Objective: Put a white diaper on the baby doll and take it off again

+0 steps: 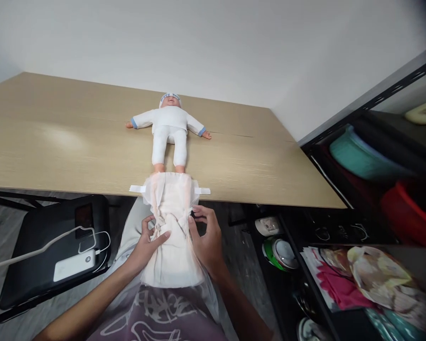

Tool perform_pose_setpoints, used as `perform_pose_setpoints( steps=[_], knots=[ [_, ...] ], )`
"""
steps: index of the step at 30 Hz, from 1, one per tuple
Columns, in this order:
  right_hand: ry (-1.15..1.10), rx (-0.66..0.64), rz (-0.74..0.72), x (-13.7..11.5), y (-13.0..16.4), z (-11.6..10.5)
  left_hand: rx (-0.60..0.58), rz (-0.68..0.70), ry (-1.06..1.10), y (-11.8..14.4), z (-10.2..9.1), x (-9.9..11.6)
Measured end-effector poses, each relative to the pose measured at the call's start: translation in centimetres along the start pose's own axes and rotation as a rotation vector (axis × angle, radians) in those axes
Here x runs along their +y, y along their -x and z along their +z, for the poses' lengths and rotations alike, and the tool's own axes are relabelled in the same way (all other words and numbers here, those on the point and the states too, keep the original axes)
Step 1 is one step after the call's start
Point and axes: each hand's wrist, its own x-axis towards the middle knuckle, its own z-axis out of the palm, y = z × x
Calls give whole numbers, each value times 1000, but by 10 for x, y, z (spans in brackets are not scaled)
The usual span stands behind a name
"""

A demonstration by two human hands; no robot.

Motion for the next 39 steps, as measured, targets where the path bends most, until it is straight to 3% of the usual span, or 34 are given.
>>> perform_pose_setpoints(
  steps=[3, 6, 11, 14, 18, 22, 25, 28, 31, 34, 39],
  knots=[
    [116, -137, -239, -15, -32, 12, 7, -13, 19, 2, 4, -2],
    [270, -310, -374, -18, -63, 38, 0, 19, 12, 1, 6, -7],
    [457, -463, -389, 1, -84, 80, -52, 149, -71, -4, -8, -15],
    [492, -455, -408, 10, -81, 86, -93, 299, -358, -11, -31, -7],
    [504, -455, -412, 13, -78, 85, -28, 581, -753, -33, -60, 34],
    [499, -452, -417, 14, -79, 85, 85, 1019, -1015, -86, -71, 109],
    [504, -452, -428, 15, -79, 85, -55, 1169, -1281, -141, -67, 164],
    [493, -450, -425, 15, -78, 85, -209, 1134, -1636, -186, -54, 197],
    [481, -448, -418, 16, -78, 85, -438, 1160, -1888, -210, -31, 207],
    [483, -452, -399, 15, -78, 85, -636, 1250, -1931, -221, -11, 209],
    [474, -472, -372, 10, -79, 83, -722, 1341, -1751, -236, 3, 211]
  ],
)
